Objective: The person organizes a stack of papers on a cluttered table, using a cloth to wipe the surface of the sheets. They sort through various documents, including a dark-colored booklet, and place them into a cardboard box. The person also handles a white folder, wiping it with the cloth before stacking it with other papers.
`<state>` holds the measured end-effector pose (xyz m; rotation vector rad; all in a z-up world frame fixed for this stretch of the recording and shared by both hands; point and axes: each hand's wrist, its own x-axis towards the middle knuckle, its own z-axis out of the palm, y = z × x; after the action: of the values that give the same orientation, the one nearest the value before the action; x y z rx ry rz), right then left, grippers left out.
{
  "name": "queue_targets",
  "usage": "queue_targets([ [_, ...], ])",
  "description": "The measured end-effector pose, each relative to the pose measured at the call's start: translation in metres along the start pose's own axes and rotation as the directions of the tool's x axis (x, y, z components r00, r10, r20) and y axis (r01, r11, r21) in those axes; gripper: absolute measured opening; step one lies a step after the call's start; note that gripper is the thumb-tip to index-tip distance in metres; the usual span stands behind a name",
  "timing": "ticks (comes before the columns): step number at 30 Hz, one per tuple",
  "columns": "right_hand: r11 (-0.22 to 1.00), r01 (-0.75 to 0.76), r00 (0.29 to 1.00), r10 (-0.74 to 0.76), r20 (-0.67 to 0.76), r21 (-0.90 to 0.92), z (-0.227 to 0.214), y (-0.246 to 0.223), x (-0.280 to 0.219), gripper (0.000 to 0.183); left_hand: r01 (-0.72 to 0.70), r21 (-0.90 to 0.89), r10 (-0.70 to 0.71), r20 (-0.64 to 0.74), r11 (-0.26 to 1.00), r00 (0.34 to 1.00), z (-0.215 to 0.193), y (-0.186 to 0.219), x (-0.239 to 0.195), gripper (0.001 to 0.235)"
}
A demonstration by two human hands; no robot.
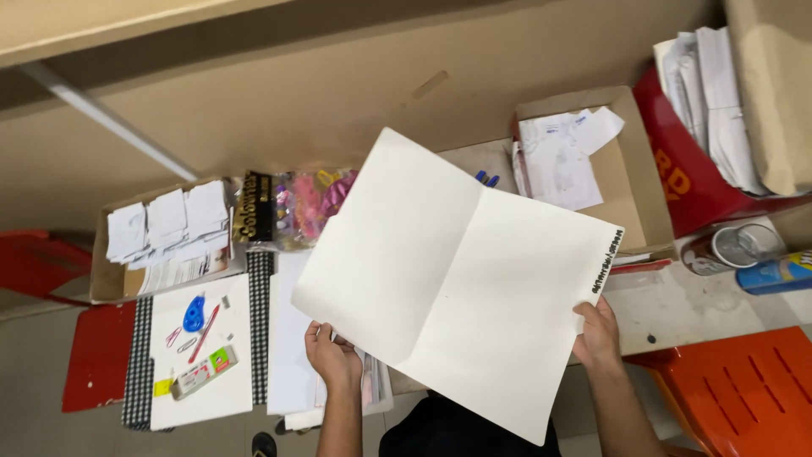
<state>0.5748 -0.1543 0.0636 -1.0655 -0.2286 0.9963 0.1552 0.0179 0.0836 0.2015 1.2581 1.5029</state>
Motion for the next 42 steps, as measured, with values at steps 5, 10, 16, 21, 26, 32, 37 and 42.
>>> queue_targets([
  [5,0.993,-0.075,0.997,0.076,0.009,-0.087,0.007,0.025,0.01,0.041,0.015,0.017,-0.017,0.137,1.0,0.99,-0.026,0.005,-0.003,0.036],
  [10,0.985,-0.166,0.986,0.164,-0.04,-0.052,0.02,0.032,0.021,0.038,0.144,0.197,-0.202,0.322,0.97,0.925,-0.068,-0.018,0.026,0.047],
  [16,0.988,-0.119,0.991,0.125,0.056,-0.094,0.018,0.032,0.037,0.038,-0.143,0.646,-0.103,0.329,0.75,0.939,-0.097,-0.022,0.035,0.044],
  [21,0.975,-0.222,0.975,0.221,-0.036,-0.004,0.026,0.026,0.048,0.037,-0.207,0.617,0.117,0.184,0.759,0.976,-0.07,0.001,0.02,0.041],
  [26,0.942,-0.277,0.956,0.249,-0.158,-0.188,0.023,0.02,0.059,0.034,-0.038,0.4,-0.022,0.146,0.916,0.989,-0.071,-0.002,0.024,0.047],
  [32,0.94,-0.239,0.971,0.231,-0.062,-0.242,-0.043,0.049,0.083,0.033,0.023,0.281,-0.072,0.165,0.96,0.984,-0.084,-0.006,0.029,0.05],
  [37,0.885,-0.462,0.885,0.455,0.101,0.064,0.015,0.013,0.049,0.043,0.066,0.242,-0.093,0.101,0.968,0.99,-0.086,-0.004,0.036,0.054],
  [42,0.918,-0.385,0.903,0.354,0.243,0.097,0.023,0.038,0.052,0.055,0.214,0.058,-0.214,-0.011,0.975,0.977,-0.075,0.012,0.02,0.061],
])
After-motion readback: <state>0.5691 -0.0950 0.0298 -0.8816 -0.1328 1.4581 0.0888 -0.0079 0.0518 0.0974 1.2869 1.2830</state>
